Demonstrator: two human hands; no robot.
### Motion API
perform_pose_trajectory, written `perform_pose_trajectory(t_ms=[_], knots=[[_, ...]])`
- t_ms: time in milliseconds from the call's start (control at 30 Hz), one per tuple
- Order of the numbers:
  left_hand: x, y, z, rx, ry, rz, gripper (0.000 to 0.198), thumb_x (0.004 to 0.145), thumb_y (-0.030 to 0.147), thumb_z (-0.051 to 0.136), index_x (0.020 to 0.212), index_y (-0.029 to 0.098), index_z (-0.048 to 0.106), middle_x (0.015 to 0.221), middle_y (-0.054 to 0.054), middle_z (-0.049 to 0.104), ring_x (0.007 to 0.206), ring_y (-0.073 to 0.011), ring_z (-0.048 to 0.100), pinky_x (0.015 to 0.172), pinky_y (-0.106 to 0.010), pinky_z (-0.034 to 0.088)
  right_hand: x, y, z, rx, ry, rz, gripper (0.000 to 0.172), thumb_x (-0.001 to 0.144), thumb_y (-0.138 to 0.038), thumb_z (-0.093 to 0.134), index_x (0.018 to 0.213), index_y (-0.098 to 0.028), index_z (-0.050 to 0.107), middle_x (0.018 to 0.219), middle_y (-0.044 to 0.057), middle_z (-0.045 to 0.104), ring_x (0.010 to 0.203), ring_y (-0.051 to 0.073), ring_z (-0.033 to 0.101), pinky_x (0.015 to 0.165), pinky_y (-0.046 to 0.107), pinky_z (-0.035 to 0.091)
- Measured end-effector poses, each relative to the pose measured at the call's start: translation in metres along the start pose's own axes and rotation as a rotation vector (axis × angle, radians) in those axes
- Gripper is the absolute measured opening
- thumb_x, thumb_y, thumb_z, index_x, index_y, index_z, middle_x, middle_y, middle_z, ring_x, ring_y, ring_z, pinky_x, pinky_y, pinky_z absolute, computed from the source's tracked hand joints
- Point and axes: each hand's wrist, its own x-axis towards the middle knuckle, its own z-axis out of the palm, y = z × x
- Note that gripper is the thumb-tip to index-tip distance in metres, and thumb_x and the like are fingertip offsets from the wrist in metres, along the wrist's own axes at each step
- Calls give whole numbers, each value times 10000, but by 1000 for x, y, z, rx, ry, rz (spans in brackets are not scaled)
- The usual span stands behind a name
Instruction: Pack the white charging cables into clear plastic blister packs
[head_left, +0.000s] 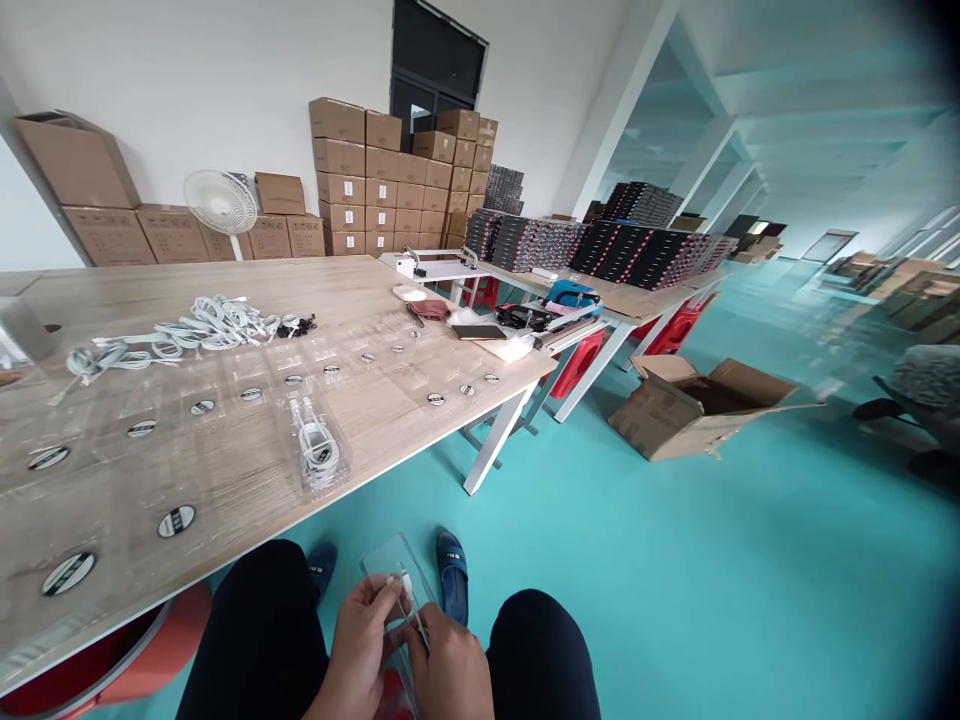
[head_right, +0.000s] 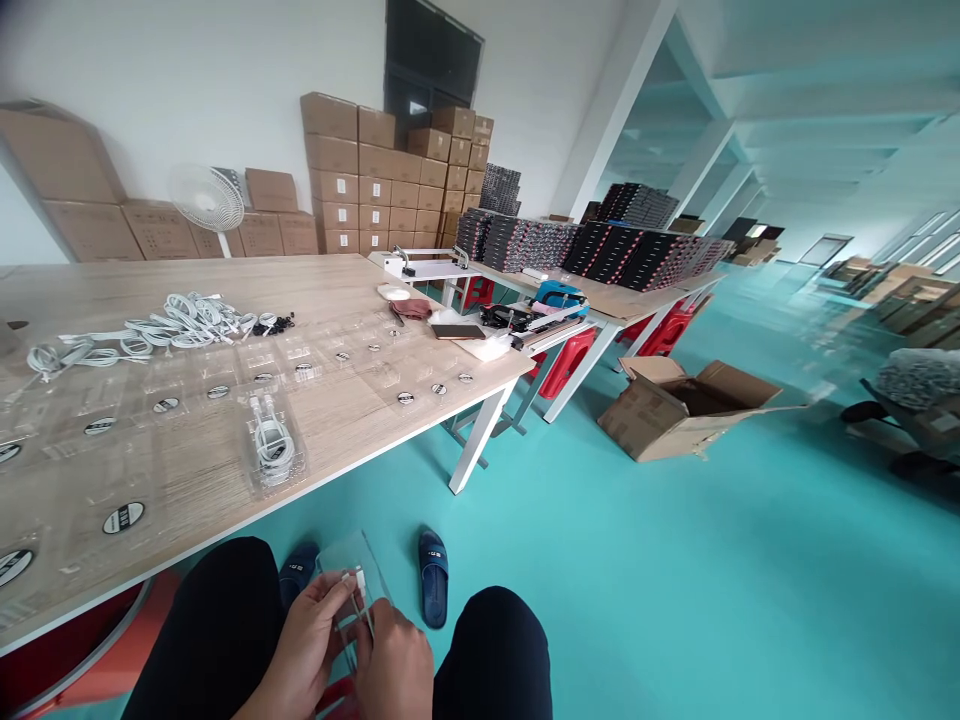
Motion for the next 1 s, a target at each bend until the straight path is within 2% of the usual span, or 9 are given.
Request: perform_pose_trajectory(t_ms=[100, 267, 367, 467, 567, 667, 767, 867, 1000], knots=[[1, 5, -3, 57, -40, 38, 429, 585, 483, 914, 740, 183, 650, 671, 2, 651, 644, -148, 609, 579, -258, 500, -2, 3, 0, 131, 30, -16, 47, 946, -233, 569, 919, -244, 606, 715, -2, 741, 651, 213, 735, 546, 272, 367], [-2, 15, -1, 45, -58, 47, 470, 565, 447, 935, 885, 187, 709, 794, -22, 680, 755, -184, 645, 679, -311, 552, -3, 5, -19, 221, 123, -106, 231, 1043, -345, 420, 938, -254, 604, 916, 26, 717, 738, 183, 716, 613, 266, 450], [-6, 17, 2, 20, -87, 19, 531, 565, 426, 939, 998, 187, 747, 886, -53, 717, 820, -203, 662, 735, -328, 562, 3, 7, -27, 264, 152, -131, 300, 1053, -321, 391, 875, -246, 620, 911, 35, 681, 815, 181, 692, 711, 275, 498], [-7, 15, 2, 11, -168, 11, 399, 623, 410, 910, 895, 150, 778, 880, -81, 741, 841, -208, 675, 768, -307, 550, 10, 10, -28, 272, 166, -126, 336, 1047, -261, 390, 807, -229, 623, 845, 36, 659, 779, 178, 677, 704, 288, 513], [-7, 12, 1, -27, -213, -3, 340, 670, 396, 887, 883, 151, 787, 880, -85, 765, 847, -202, 688, 792, -294, 537, 13, 12, -30, 241, 169, -159, 278, 1023, -253, 465, 800, -226, 628, 824, 28, 662, 767, 181, 669, 680, 295, 508], [-9, 13, 2, -79, -214, -6, 319, 663, 378, 896, 870, 166, 778, 852, -70, 768, 820, -192, 689, 767, -281, 524, 13, 12, -34, 223, 144, -235, 202, 979, -272, 573, 790, -231, 632, 837, 18, 672, 810, 191, 664, 723, 301, 515], [-12, 16, 5, -110, -240, -15, 271, 663, 364, 897, 804, 178, 761, 759, -27, 728, 724, -156, 652, 710, -259, 504, 12, 11, -37, 213, 125, -227, 225, 980, -209, 551, 770, -226, 632, 833, 15, 673, 811, 183, 664, 747, 295, 514], [-16, 18, 9, -109, -259, -5, 246, 672, 359, 888, 748, 178, 741, 721, -8, 694, 681, -140, 621, 691, -256, 496, 12, 11, -39, 176, 112, -176, 250, 984, -202, 534, 753, -222, 625, 813, 21, 670, 769, 174, 663, 687, 276, 488], [-18, 14, 12, -40, -221, -9, 313, 616, 380, 913, 774, 168, 745, 735, -27, 703, 707, -171, 649, 675, -272, 499, 12, 8, -48, 90, 65, -192, 252, 975, -195, 536, 739, -224, 618, 801, 19, 680, 707, 157, 650, 633, 266, 442]])
